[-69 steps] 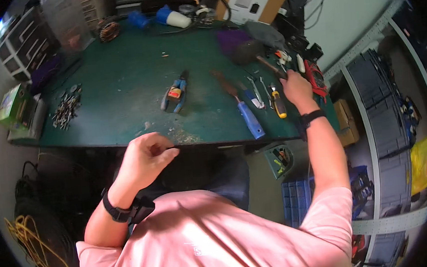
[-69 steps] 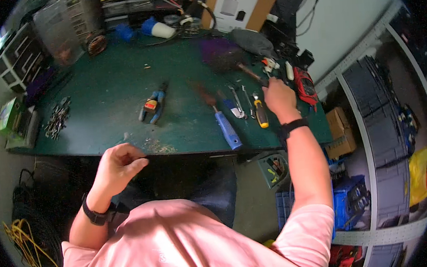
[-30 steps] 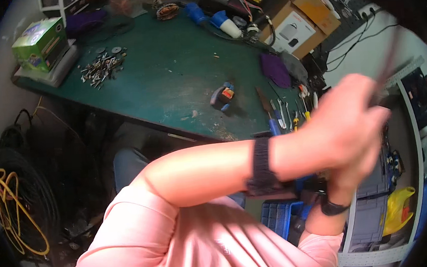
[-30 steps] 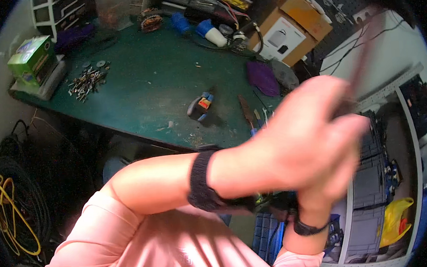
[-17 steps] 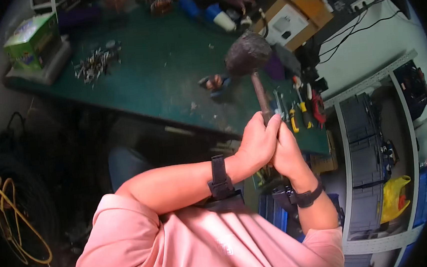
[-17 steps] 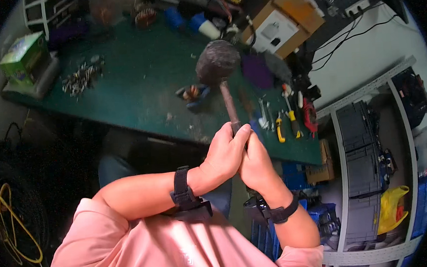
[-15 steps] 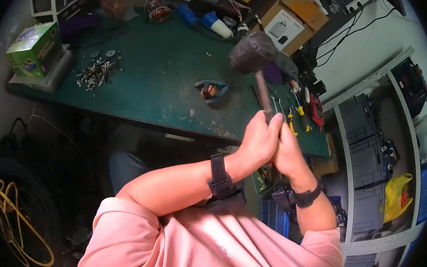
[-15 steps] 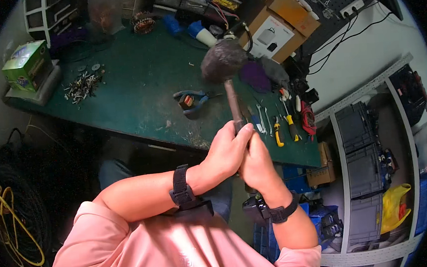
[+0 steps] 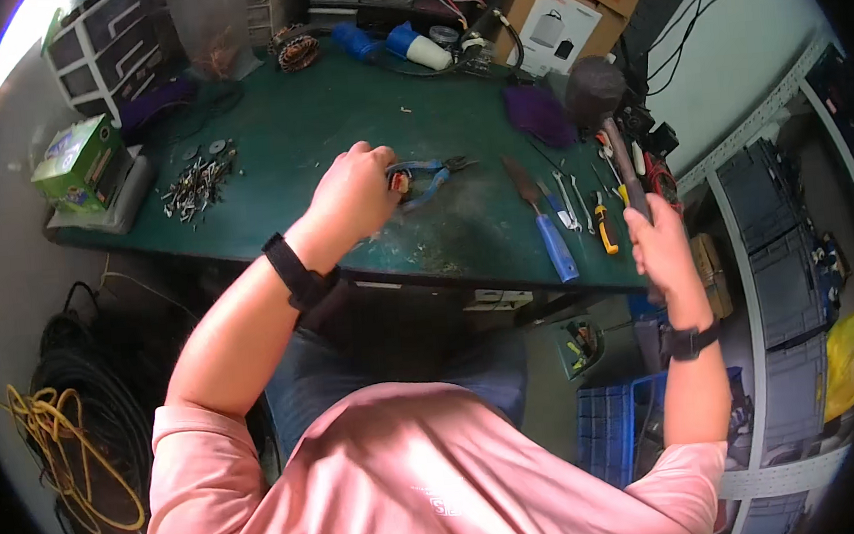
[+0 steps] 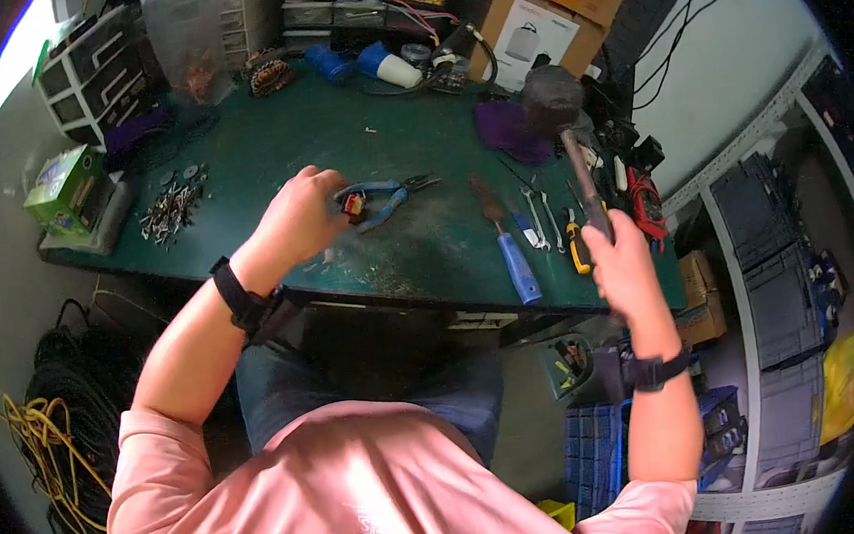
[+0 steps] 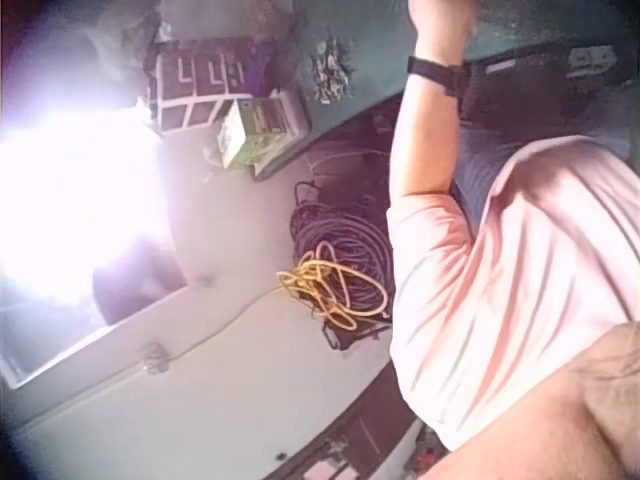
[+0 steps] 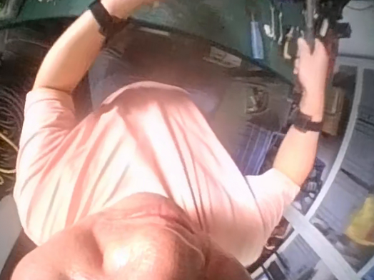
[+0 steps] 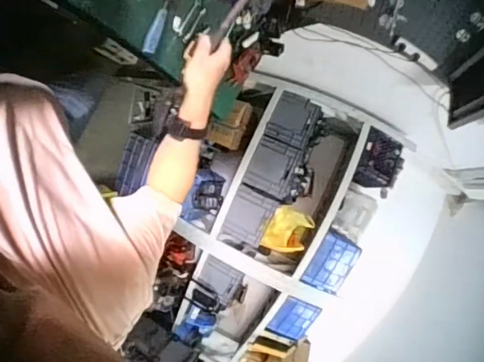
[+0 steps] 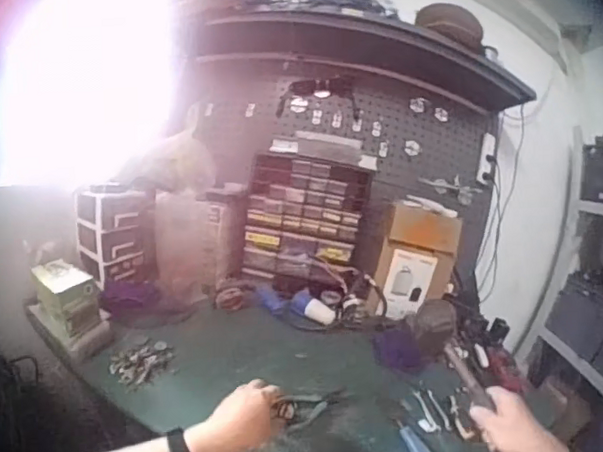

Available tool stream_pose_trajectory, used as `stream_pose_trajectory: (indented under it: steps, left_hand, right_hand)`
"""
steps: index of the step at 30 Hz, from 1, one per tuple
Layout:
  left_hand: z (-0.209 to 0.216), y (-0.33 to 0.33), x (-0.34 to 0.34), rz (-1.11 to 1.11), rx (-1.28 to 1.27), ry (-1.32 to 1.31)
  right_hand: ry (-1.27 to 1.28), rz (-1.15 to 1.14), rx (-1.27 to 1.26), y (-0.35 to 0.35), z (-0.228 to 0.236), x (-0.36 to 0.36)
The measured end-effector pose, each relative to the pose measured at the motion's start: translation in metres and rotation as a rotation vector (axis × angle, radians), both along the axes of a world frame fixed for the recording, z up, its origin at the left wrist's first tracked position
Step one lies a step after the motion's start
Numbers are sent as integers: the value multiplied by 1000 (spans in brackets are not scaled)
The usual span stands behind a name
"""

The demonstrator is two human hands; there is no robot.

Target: The person assembles a small electronic component by inserting a pin into a connector and securing it with pliers and a hammer. They repeatedly inspect the component, adjust its position, and use tools to ensure the pin is properly seated. The person also organizes tools and parts on the workbench during the process.

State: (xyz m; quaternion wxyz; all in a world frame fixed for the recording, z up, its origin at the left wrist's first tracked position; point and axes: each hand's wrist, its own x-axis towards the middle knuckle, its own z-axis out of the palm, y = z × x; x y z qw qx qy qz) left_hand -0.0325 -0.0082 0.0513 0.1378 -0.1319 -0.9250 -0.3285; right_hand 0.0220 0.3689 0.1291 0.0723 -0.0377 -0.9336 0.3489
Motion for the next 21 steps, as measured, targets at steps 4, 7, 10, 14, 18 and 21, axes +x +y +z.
stream_pose_trajectory:
  steps: [4,7,10,14,18,21]
  left_hand:
    - [-6,4,-19,-68,-246,43]
    - [-21,1,-28,-114,-369,23]
    - [-22,3,-30,-121,-389,16]
    - [-17,6,-32,-78,-321,8]
    - [-5,-3,-27,21,-3,-84]
    - [8,-9,-21,-85,679,-370]
  right_hand:
    - [154,-44,438,44,-24,-55]
    - [76,-123,656,36,-36,-91]
    - [11,-146,678,38,-51,-118]
    - [-34,-187,683,38,-73,-137]
    - [32,-137,726,52,-79,-141]
    - [26,-149,835,54,-65,-129]
